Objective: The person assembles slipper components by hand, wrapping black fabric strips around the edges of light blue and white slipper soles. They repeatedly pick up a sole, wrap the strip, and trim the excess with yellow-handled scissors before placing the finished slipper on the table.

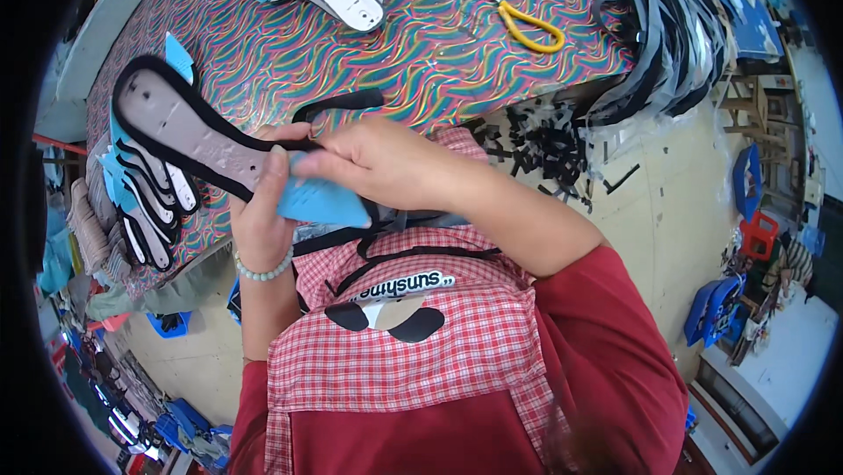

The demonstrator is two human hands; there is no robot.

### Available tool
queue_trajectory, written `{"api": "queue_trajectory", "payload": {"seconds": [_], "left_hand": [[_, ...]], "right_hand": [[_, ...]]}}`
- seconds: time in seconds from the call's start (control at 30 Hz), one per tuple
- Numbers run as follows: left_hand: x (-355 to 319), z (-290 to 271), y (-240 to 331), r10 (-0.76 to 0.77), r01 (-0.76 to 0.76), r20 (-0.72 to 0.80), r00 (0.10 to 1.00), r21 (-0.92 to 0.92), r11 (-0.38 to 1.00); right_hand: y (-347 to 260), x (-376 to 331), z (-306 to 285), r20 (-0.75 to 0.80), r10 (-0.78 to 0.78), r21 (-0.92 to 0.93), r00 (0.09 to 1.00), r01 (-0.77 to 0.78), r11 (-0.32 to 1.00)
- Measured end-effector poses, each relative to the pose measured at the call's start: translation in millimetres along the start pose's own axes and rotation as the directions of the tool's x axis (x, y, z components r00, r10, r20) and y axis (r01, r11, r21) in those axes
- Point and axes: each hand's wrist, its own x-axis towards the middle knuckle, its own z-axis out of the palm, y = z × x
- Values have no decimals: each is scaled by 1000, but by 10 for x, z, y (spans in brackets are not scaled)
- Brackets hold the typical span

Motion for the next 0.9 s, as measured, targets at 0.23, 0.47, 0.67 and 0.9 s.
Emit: {"api": "queue_trajectory", "payload": {"seconds": [0.23,0.47,0.67,0.9], "left_hand": [[-98,-150,-9,144,-153,84,986,117,981],[9,-383,455,337,-263,104,936,-432,863],[-75,-285,576,114,138,351,929,-615,776],[-103,-707,1203,530,-734,587,613,670,107]], "right_hand": [[-46,-55,249,-302,-292,-227,908,229,947],[32,-87,456,-319,-247,-234,915,177,956],[36,-31,807,394,174,623,902,-401,672],[177,134,46,-576,-324,-316,750,161,935]]}}
